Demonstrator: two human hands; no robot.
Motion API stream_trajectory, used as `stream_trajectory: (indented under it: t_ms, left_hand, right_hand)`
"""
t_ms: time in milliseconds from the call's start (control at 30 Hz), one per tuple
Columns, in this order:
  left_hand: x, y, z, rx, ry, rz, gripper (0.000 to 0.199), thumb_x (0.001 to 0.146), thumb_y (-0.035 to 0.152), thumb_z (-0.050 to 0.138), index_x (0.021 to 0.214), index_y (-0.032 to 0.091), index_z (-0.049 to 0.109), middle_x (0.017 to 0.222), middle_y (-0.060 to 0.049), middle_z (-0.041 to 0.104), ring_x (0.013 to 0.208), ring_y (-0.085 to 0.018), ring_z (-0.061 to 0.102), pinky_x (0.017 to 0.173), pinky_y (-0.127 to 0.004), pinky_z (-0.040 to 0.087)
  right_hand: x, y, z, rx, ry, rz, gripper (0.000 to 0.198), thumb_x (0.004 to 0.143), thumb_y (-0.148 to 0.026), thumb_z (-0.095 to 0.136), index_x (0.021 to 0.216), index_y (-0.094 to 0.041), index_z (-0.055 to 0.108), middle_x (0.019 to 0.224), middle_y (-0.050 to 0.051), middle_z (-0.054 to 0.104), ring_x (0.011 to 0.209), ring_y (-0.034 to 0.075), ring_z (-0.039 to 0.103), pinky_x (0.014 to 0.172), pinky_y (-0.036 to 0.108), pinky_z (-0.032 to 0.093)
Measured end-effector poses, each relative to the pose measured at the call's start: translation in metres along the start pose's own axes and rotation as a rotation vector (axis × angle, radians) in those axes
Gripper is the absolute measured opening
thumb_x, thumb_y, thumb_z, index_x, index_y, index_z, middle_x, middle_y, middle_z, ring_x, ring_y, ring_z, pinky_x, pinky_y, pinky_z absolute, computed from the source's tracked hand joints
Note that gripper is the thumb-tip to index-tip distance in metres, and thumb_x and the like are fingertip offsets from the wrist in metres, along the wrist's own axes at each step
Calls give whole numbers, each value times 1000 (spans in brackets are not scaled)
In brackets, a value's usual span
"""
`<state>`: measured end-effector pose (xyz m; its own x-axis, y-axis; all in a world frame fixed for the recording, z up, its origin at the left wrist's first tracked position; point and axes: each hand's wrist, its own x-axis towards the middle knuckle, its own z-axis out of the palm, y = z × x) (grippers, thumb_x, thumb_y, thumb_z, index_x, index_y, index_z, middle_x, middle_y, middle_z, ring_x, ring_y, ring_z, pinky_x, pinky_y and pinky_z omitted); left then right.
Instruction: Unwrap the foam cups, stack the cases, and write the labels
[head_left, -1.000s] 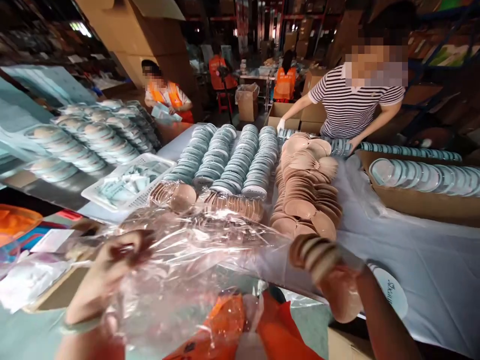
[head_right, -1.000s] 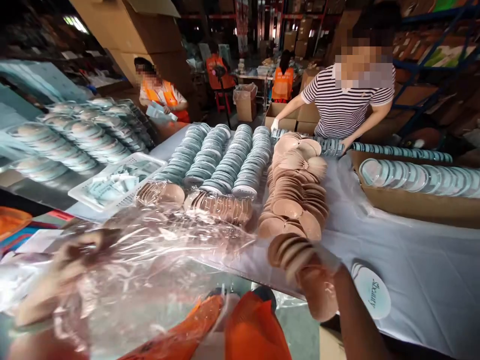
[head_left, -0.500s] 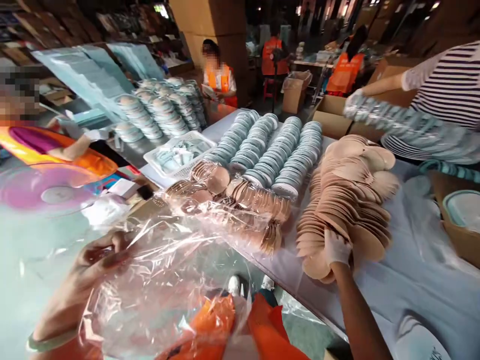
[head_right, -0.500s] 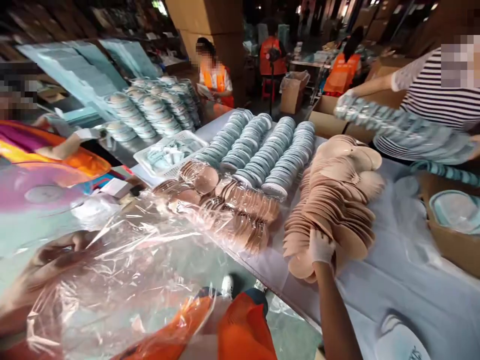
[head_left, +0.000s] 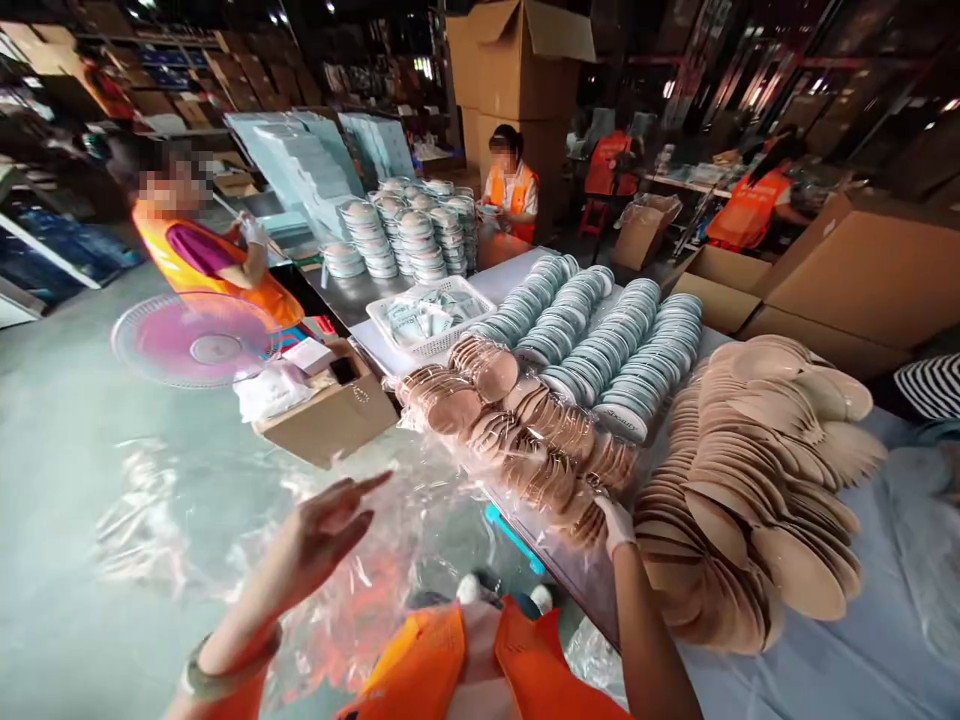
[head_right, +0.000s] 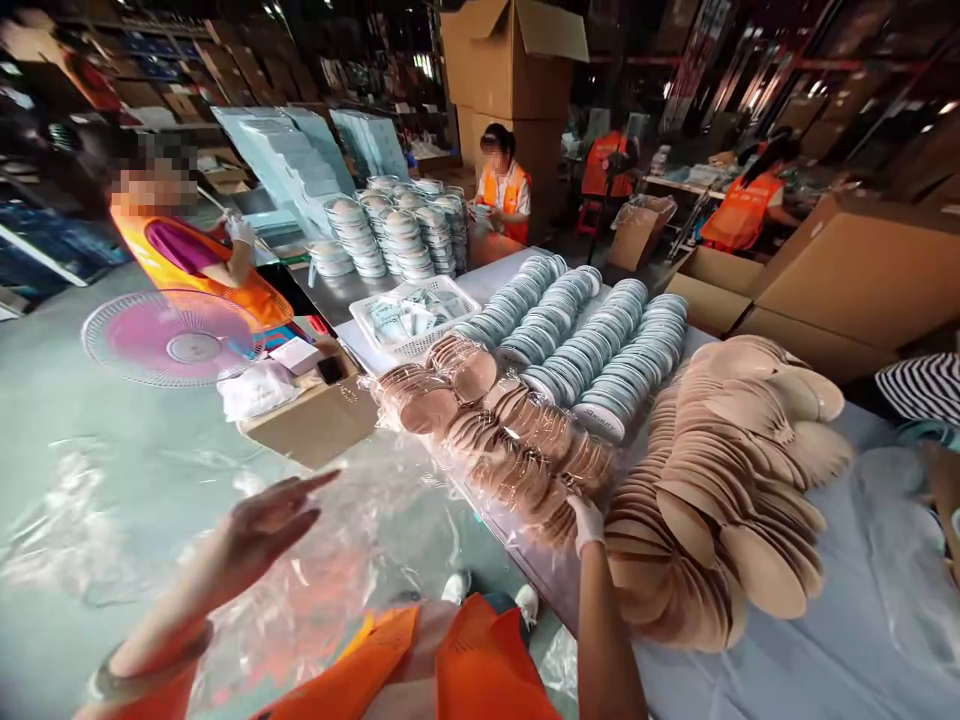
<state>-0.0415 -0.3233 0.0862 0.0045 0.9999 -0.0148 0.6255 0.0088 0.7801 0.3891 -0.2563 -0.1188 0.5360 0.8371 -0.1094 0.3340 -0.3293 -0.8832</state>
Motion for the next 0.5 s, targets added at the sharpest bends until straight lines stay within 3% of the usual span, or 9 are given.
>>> stream_trajectory:
  t_ms: [133, 233, 367, 433, 500]
  left_hand:
    - [17, 5, 28, -103, -170, 130, 39, 87, 47, 59, 103, 17, 76, 82, -6, 67, 68, -14, 60, 62, -22, 47]
    - [42, 18, 54, -173, -251, 185, 34, 85, 47, 63, 94, 17, 77, 84, -7, 71, 69, -15, 62, 64, -23, 49]
    - [79, 50, 79, -272, -331, 243, 44, 77, 57, 71, 87, 15, 76, 75, -6, 70, 63, -15, 58, 58, -23, 46]
    - [94, 73, 88, -412, -351, 296, 54, 70, 64, 75, 89, 13, 76, 81, -9, 72, 70, -18, 62, 63, -25, 49]
    - [102, 96, 98, -619, -400, 353, 64, 61, 71, 77, 88, 13, 76, 88, -12, 74, 80, -23, 66, 71, -30, 53]
  right_hand:
    - [-15, -6, -47, 104, 38, 0, 51, 56, -60, 64, 79, -14, 68, 81, 13, 75, 75, 29, 69, 68, 40, 57]
    - [-27, -34, -86, 137, 168, -75, 48, 59, -55, 71, 85, -15, 70, 90, 13, 76, 82, 29, 69, 78, 41, 57]
    - [-55, -109, -129, 34, 465, -462, 40, 67, -54, 76, 81, -17, 72, 82, 12, 76, 74, 27, 69, 81, 44, 57]
    - [-78, -151, -133, -72, 409, -693, 27, 75, -46, 76, 79, -20, 73, 81, 9, 76, 72, 25, 69, 78, 41, 58]
    - [-103, -183, -121, -94, 308, -849, 14, 83, -37, 72, 84, -23, 74, 86, 7, 77, 76, 23, 71, 78, 38, 60]
